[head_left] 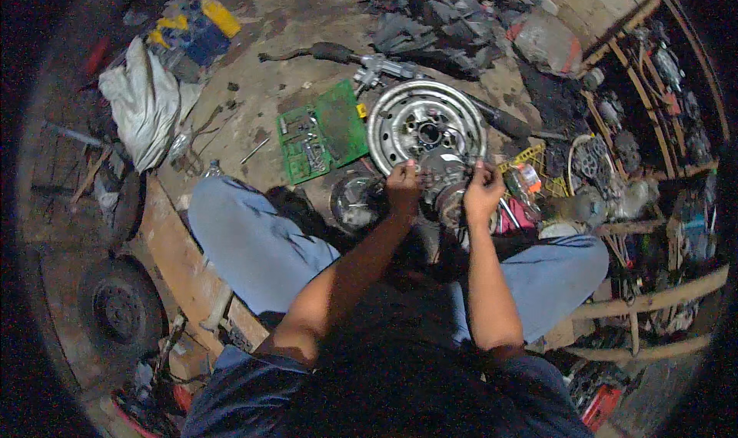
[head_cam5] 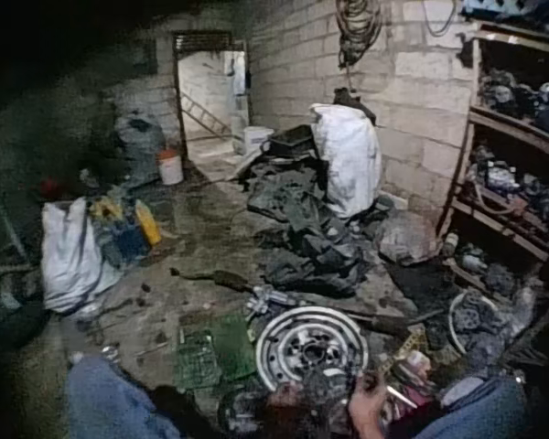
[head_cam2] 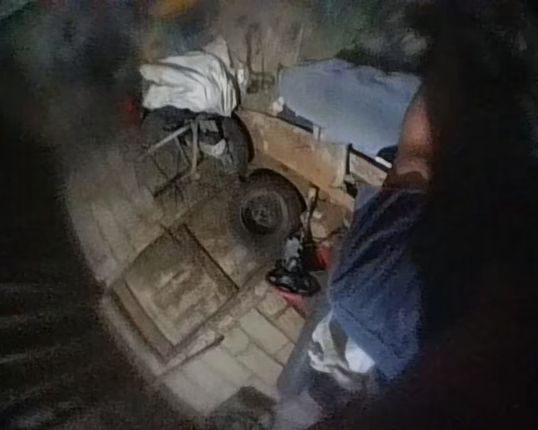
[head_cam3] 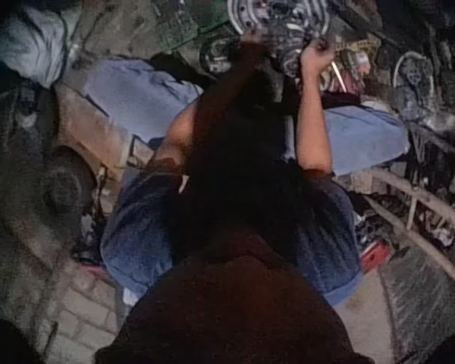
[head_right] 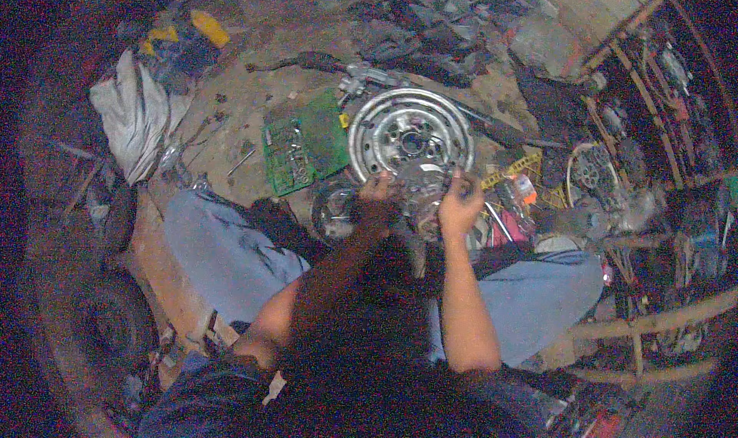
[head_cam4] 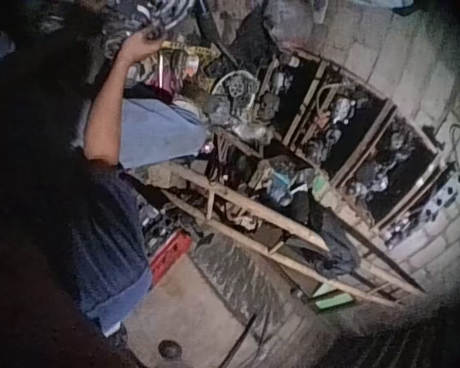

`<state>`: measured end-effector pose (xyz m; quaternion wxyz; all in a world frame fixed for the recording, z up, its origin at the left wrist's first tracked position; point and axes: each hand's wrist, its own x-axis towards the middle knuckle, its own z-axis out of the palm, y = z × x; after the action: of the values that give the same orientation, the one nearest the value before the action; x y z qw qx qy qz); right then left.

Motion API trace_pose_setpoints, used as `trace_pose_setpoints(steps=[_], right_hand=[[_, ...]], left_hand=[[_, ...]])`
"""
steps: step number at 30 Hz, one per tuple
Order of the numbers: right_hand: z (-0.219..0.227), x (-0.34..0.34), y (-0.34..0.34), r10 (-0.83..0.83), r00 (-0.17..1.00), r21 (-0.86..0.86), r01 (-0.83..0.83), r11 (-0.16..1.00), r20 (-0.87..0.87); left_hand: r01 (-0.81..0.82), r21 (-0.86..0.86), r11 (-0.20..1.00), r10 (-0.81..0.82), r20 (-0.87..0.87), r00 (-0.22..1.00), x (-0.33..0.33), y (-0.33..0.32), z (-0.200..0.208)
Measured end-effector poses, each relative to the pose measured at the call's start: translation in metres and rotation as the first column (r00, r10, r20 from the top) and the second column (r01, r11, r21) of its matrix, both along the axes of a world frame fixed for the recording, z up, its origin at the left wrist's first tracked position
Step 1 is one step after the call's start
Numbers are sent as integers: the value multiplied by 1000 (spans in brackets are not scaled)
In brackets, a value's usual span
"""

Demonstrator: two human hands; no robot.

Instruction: The person sits on the floor in a cluttered workshop and assembles a mechanical component, likely a starter motor, onto a metal wheel rim. They use a socket wrench to tighten bolts and repeatedly attach and detach the motor housing to align it with the rim.

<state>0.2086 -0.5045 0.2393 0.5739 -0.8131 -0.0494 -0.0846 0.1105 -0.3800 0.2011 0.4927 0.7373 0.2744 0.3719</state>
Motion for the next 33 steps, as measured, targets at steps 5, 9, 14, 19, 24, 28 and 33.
trace_pose_setpoints(steps=[5, 9, 14, 19, 24, 28, 33], right_hand=[[1, 4, -2, -50, 998, -10, 50, 999, 24], [-5, 13, -19, -99, 995, -90, 98, 991, -9], [26, -10, 15, -53, 995, 8, 54, 999, -85], [13, 6, -3, -139, 988, -119, 132, 984, -59], [14, 3, 4, -183, 982, -194, 170, 966, -53], [13, -2, 14, -171, 982, -261, 144, 954, -82], [16, 2, 5, -156, 986, -225, 141, 964, -53]], left_hand=[[-25, -477, 879, 71, 79, 994, 1, -1, 14], [9, -655, 756, 46, 67, 997, 16, 2, -25], [305, -810, 501, 407, 532, 743, -14, 70, -166], [-169, -671, 722, 241, 15, 970, -34, 92, -74], [-207, -902, 379, 384, -50, 922, -52, 131, -15], [-305, -455, 837, 149, -347, 926, -112, 139, -83], [-157, -138, 978, 69, -495, 866, -108, 86, -97]])
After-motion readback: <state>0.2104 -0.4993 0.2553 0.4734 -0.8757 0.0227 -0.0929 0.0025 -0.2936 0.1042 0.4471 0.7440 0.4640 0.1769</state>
